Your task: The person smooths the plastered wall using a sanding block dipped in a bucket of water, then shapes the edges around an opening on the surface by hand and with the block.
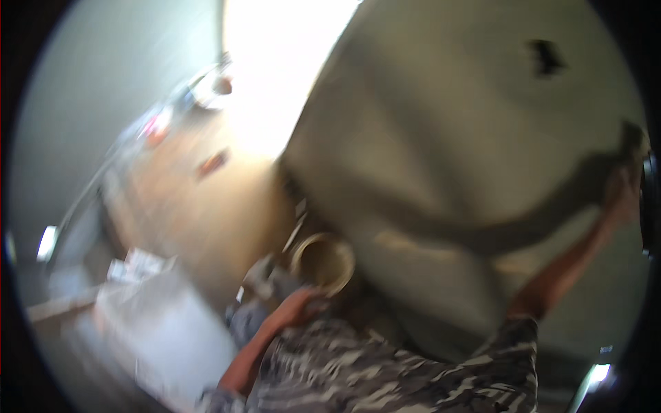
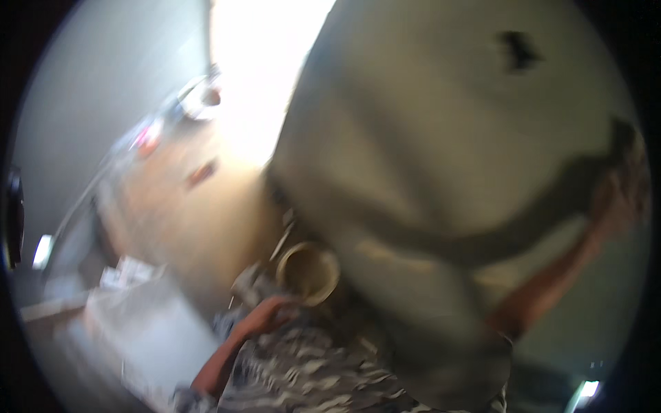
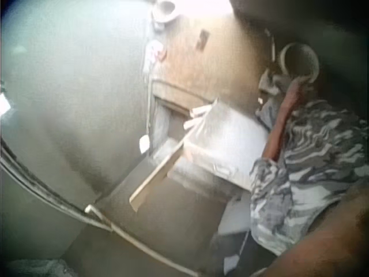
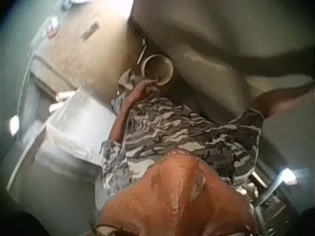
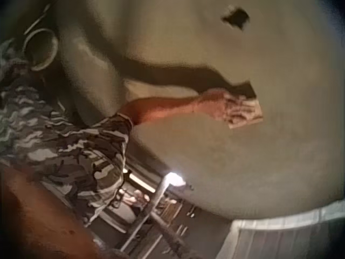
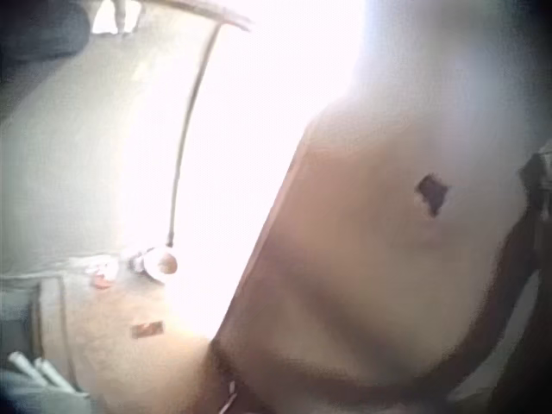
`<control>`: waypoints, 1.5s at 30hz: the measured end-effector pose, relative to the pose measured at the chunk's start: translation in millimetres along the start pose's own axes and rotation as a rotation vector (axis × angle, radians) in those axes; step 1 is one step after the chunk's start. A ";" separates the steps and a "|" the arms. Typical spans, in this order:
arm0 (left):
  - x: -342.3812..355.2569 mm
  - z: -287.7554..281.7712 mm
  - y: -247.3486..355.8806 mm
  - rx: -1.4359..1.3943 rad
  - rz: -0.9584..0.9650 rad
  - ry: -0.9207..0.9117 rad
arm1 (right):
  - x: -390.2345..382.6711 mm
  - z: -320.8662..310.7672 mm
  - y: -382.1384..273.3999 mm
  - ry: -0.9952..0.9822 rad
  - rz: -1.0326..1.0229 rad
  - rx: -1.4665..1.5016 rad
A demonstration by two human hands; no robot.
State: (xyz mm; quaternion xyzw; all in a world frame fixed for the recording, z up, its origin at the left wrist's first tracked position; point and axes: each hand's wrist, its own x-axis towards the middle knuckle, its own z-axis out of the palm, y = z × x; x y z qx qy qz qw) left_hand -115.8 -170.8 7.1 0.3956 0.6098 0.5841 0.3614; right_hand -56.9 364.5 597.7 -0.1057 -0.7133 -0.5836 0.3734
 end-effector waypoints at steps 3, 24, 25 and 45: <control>58.0 -50.2 70.0 0.174 -0.111 -0.215 | 78.0 5.3 -102.5 -0.043 0.147 -0.353; -5.1 -183.6 40.3 -0.001 -0.320 0.367 | 146.5 -40.4 -201.6 -0.041 0.013 0.117; 2.5 -188.4 48.4 0.194 -0.186 0.297 | 170.2 -37.9 -192.4 0.015 0.157 0.102; 65.0 -234.9 105.4 0.171 -0.173 0.284 | 99.0 17.7 -403.6 -0.058 -0.136 0.575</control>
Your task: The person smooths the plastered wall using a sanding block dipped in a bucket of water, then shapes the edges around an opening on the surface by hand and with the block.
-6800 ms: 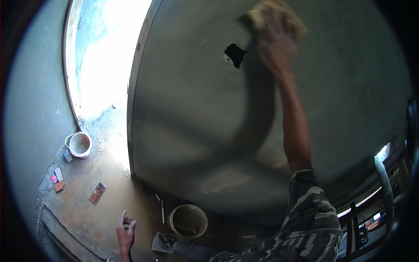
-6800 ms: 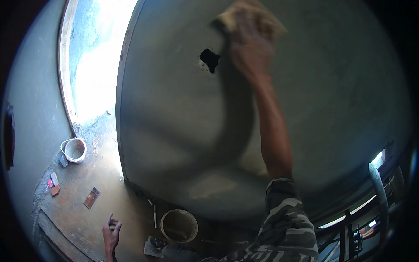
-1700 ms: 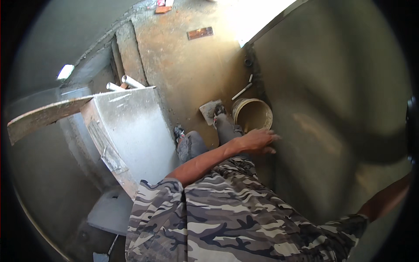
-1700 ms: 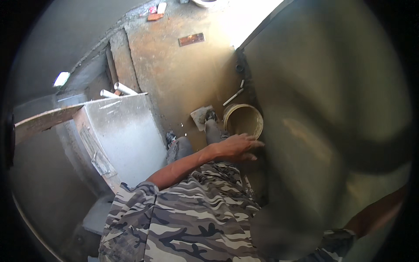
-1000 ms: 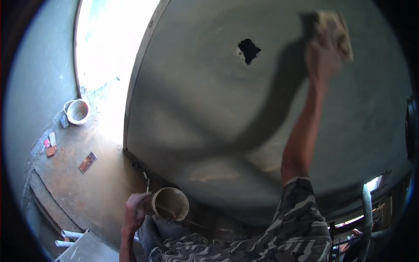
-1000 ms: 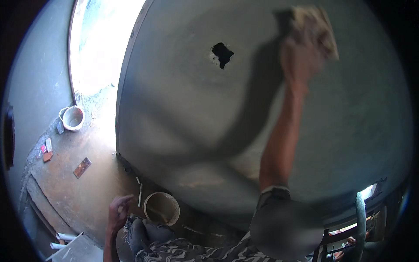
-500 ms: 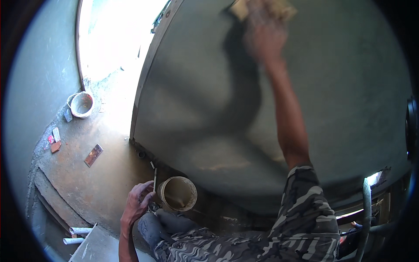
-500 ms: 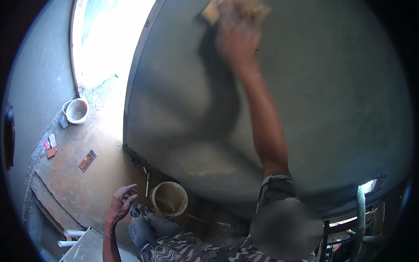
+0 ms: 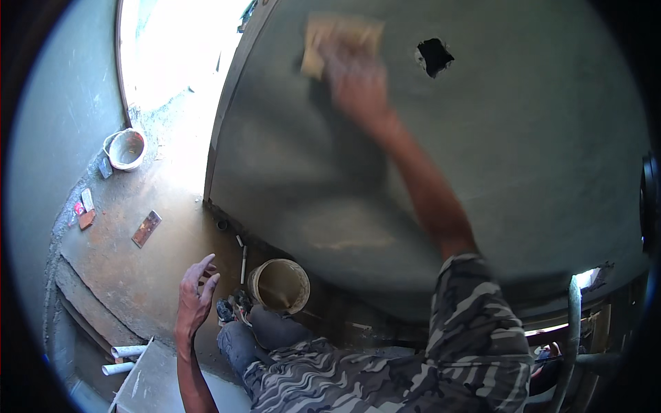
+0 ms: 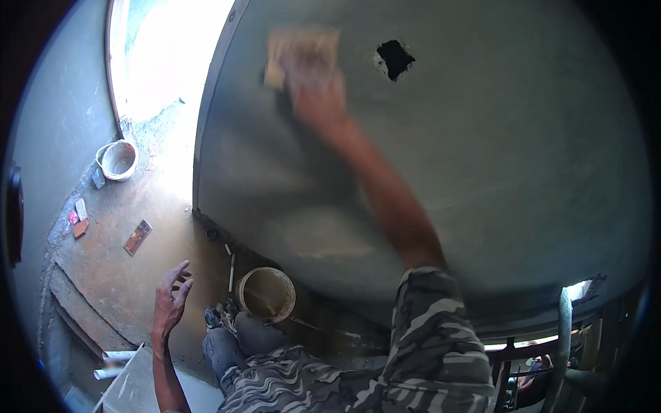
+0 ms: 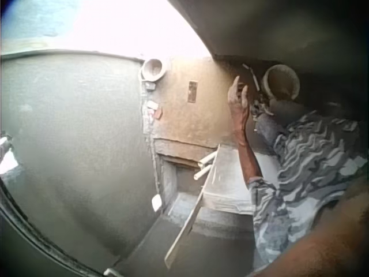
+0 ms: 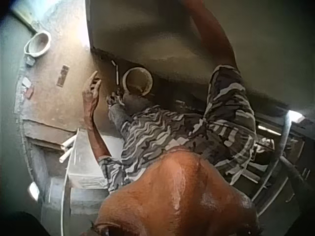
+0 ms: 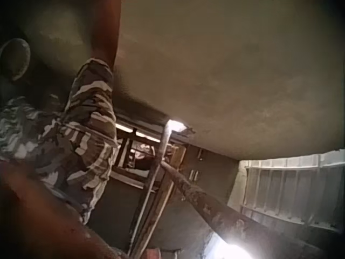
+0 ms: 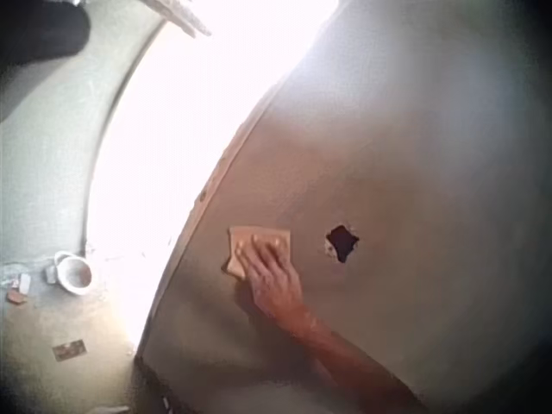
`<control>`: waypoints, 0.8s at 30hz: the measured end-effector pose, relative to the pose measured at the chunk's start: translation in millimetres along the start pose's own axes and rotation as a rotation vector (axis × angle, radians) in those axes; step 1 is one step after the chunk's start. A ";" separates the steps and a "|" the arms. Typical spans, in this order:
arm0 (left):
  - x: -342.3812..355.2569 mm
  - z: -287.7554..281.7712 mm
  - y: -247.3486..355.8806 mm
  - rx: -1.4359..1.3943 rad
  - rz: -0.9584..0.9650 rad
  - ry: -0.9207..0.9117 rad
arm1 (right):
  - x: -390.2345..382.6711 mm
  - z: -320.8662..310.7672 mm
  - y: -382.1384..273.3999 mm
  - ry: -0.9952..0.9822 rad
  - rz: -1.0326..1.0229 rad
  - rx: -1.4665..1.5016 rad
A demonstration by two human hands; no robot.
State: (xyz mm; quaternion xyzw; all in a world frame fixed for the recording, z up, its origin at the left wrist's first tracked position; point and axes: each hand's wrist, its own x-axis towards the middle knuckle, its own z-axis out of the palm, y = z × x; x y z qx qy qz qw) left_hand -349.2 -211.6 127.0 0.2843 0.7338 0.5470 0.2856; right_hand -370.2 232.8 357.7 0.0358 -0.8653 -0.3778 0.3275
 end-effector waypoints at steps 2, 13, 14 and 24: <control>-11.2 -6.4 0.2 0.031 0.024 -0.043 | -94.8 -16.8 -37.3 -0.326 -0.069 0.074; -11.5 3.8 6.5 -0.062 -0.186 -0.163 | -95.4 -58.5 -6.8 -0.295 0.025 -0.131; -13.3 4.1 8.6 -0.127 -0.153 -0.151 | -125.4 -71.9 1.7 -0.332 0.038 -0.138; 1.3 8.4 14.1 -0.252 -0.187 -0.284 | -135.0 -86.5 29.1 -0.337 0.080 -0.087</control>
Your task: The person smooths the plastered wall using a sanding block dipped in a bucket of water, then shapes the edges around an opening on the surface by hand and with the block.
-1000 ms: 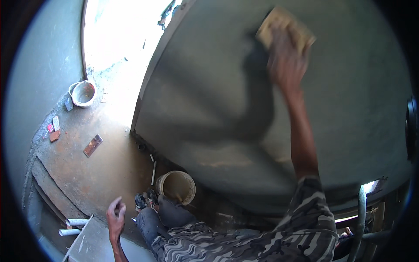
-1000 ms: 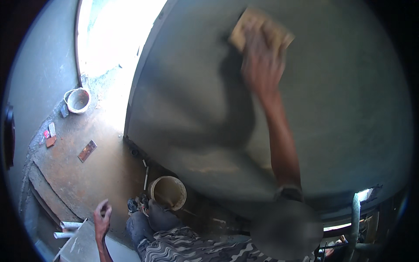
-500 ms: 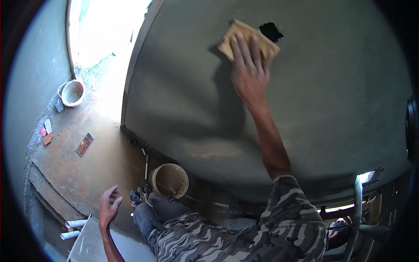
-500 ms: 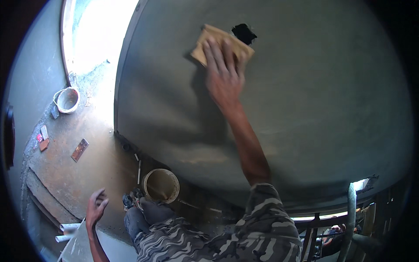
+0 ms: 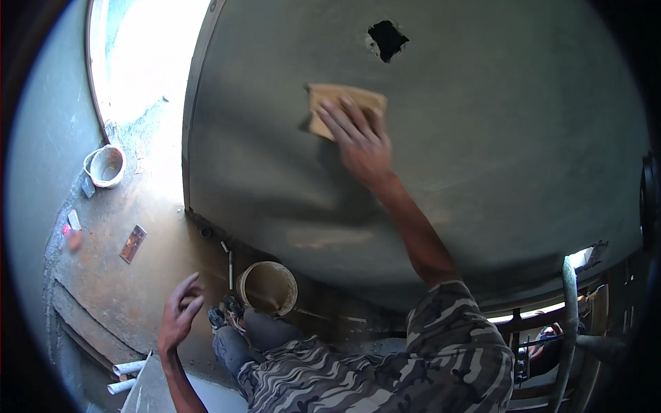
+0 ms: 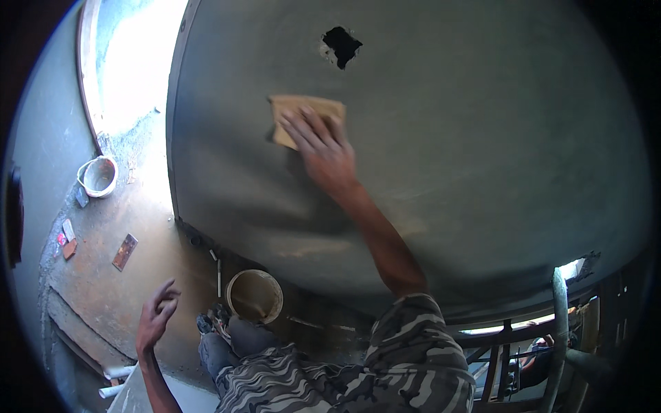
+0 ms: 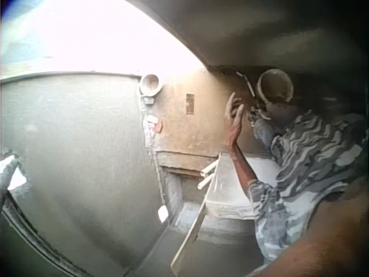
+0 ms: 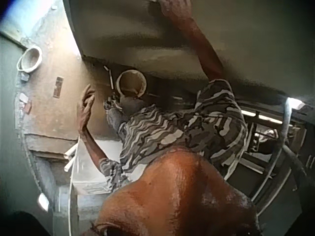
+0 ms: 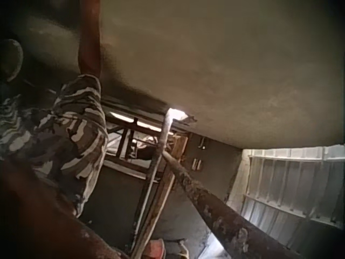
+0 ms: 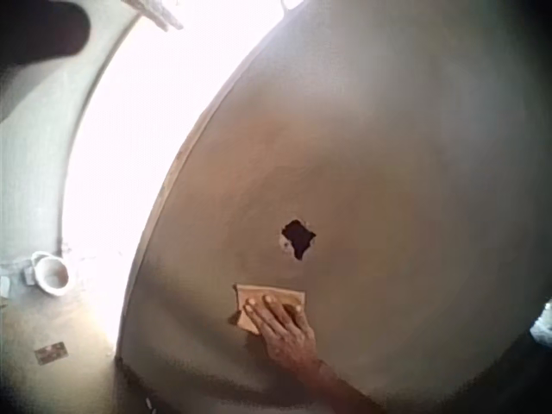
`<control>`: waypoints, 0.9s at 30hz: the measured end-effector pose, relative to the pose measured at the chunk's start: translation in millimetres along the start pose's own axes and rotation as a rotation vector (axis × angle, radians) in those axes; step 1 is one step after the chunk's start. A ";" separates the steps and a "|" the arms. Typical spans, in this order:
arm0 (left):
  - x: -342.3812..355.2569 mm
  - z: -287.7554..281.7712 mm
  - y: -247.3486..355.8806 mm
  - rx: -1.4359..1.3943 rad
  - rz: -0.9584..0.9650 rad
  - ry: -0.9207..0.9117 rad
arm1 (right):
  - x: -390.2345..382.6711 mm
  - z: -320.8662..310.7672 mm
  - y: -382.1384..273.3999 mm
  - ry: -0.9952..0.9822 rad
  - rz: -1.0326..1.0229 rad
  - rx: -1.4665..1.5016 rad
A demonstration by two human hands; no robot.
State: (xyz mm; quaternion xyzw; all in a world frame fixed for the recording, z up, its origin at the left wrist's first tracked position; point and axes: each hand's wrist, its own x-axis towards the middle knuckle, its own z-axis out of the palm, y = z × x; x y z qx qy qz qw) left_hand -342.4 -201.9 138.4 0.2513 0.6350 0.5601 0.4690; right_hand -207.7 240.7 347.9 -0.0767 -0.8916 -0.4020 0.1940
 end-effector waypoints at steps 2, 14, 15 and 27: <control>-33.5 -15.7 -38.0 -0.116 -0.119 0.137 | -18.3 -18.0 20.0 -0.027 0.151 -0.124; -10.0 4.3 -44.7 0.066 -0.078 -0.028 | 41.2 -77.4 77.1 0.265 0.500 -0.281; 3.9 11.8 -34.3 0.064 -0.072 -0.048 | 47.4 -76.3 74.1 0.257 0.500 -0.301; 0.6 22.9 -12.9 -0.099 -0.060 -0.122 | 52.1 -65.6 55.9 0.219 0.350 -0.151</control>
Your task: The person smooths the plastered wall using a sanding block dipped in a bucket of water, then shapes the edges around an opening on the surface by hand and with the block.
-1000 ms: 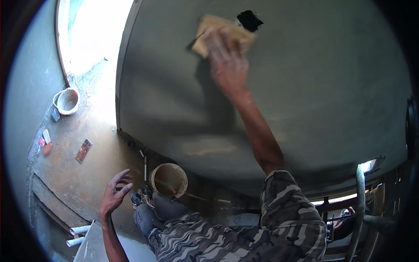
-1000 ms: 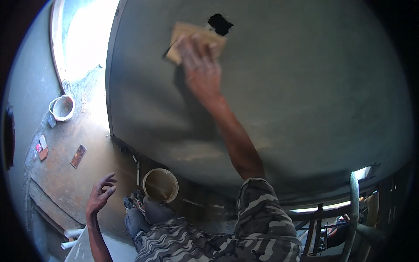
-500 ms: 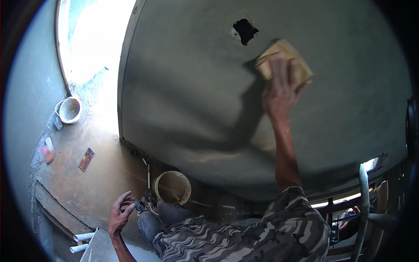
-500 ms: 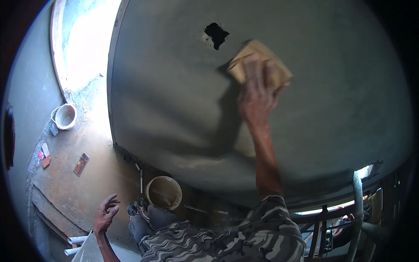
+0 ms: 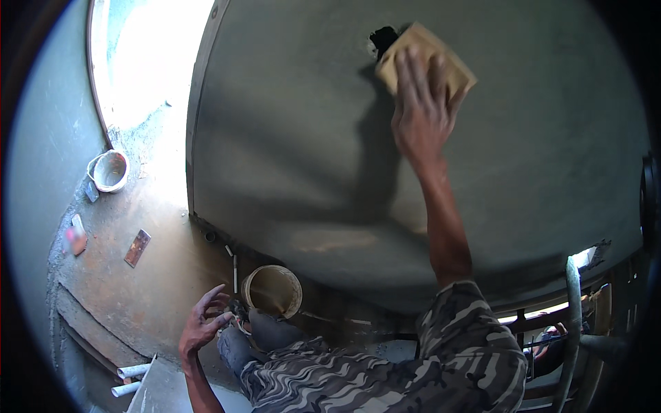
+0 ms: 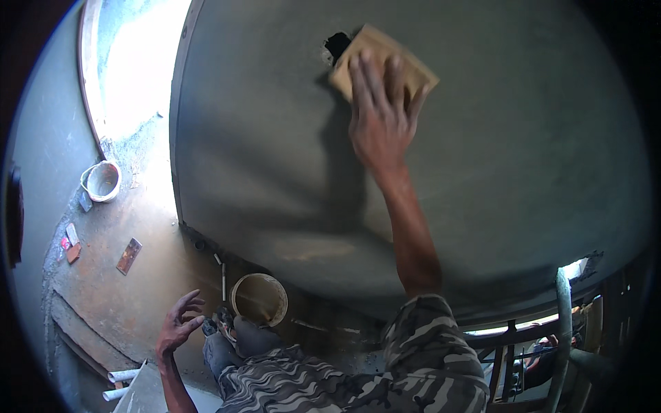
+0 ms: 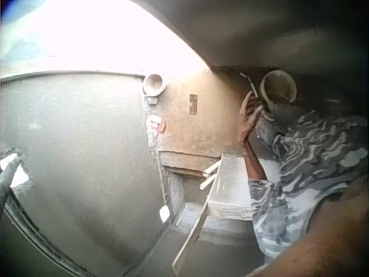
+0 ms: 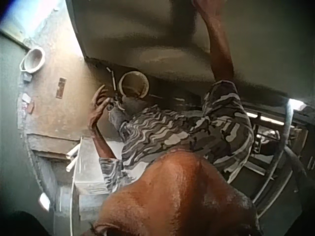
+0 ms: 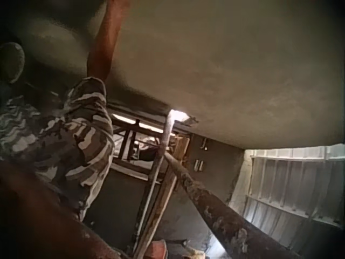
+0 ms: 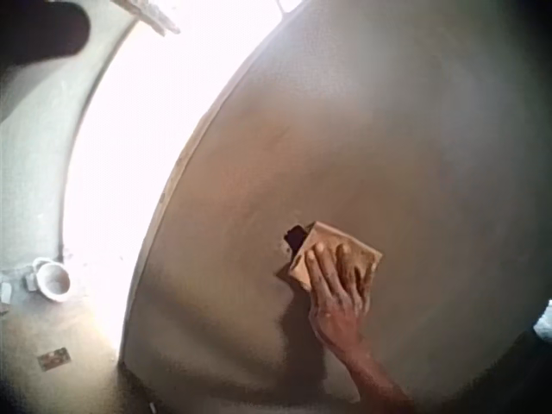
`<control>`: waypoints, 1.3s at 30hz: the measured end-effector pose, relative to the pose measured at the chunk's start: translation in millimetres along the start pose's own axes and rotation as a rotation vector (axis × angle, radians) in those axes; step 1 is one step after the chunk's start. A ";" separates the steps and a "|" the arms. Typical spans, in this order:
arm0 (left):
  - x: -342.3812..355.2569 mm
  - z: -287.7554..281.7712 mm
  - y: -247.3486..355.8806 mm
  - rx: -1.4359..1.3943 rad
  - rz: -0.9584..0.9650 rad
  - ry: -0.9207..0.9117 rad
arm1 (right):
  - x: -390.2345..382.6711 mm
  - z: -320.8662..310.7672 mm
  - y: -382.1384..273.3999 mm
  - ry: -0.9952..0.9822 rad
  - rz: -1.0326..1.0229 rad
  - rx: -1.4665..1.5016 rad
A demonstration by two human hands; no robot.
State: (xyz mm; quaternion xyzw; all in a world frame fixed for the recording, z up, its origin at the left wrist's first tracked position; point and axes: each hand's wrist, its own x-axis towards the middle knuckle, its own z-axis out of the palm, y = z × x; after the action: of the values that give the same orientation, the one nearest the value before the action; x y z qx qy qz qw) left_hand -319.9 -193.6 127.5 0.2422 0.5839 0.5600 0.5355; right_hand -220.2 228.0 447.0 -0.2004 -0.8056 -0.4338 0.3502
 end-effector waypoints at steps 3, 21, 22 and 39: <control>-20.2 -16.4 -16.3 0.010 0.032 0.074 | -34.3 -3.4 30.6 -0.062 0.019 -0.113; -17.8 -11.1 0.4 0.134 0.087 0.073 | 63.8 7.7 -8.5 0.059 -0.266 -0.041; -24.5 -12.6 -4.9 0.120 0.075 0.121 | 64.8 1.9 -0.8 0.068 -0.268 -0.033; -38.9 -3.3 27.5 0.185 0.184 0.224 | 75.0 41.4 -73.9 0.154 -0.304 0.080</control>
State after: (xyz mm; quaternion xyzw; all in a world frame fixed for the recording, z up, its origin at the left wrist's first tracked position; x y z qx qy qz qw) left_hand -319.6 -222.2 165.8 0.2790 0.6646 0.5739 0.3888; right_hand -333.3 224.0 445.4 -0.0284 -0.8140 -0.4634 0.3490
